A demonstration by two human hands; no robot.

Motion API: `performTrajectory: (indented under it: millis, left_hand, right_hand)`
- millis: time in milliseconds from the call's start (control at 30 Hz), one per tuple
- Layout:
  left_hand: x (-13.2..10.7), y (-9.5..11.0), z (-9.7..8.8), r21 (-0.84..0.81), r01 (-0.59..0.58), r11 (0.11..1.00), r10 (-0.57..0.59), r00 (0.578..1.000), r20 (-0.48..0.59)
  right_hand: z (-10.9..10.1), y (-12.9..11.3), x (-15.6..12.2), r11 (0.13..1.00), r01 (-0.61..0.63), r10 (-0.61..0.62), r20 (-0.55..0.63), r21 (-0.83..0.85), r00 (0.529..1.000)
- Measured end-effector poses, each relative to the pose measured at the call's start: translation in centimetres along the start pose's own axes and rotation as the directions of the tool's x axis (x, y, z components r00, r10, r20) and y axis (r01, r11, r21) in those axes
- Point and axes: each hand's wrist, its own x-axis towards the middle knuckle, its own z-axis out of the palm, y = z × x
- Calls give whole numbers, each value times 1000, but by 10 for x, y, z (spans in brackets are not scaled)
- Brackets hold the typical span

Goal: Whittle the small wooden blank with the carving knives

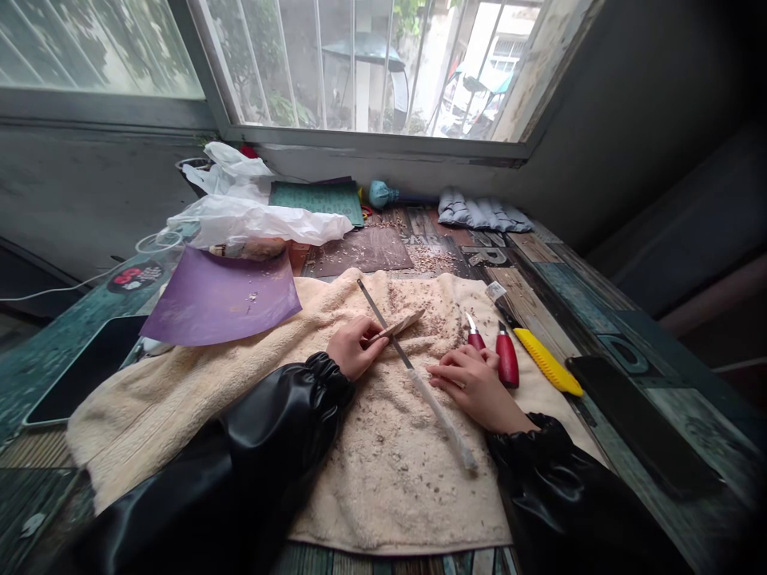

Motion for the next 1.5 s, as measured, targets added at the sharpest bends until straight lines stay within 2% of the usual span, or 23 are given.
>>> performTrajectory:
  millis: [333, 467, 733, 800, 900, 967, 1300, 1500]
  left_hand:
    - [0, 1, 0, -5, 3, 1000, -3, 1000, -2]
    - [0, 0, 0, 10, 5, 1000, -5, 1000, -4]
    - [0, 1, 0, 1, 2, 1000, -2, 1000, 1]
    - [1, 1, 0, -4, -1, 1000, 1, 1000, 3]
    - [1, 1, 0, -2, -2, 1000, 2, 1000, 1]
    - [0, 1, 0, 5, -1, 1000, 1, 1000, -2]
    - [1, 1, 0, 10, 4, 1000, -4, 1000, -1]
    - [0, -1, 0, 22, -5, 1000, 5, 1000, 2]
  right_hand:
    - [-8, 2, -3, 992, -123, 123, -34, 10, 992]
    - [-8, 9, -4, 987, -156, 152, -128, -26, 980]
    - [-11, 14, -4, 960, -279, 262, -268, -27, 927]
    - [-13, 12, -4, 970, -243, 234, -234, -12, 944]
    - [-12, 9, -5, 996, -91, 92, -59, 14, 994]
    - [-9, 8, -5, 999, -42, 42, 11, 20, 999]
    - [-4, 5, -4, 984, -177, 176, 38, 21, 984]
    - [-5, 6, -4, 993, -117, 116, 38, 27, 992]
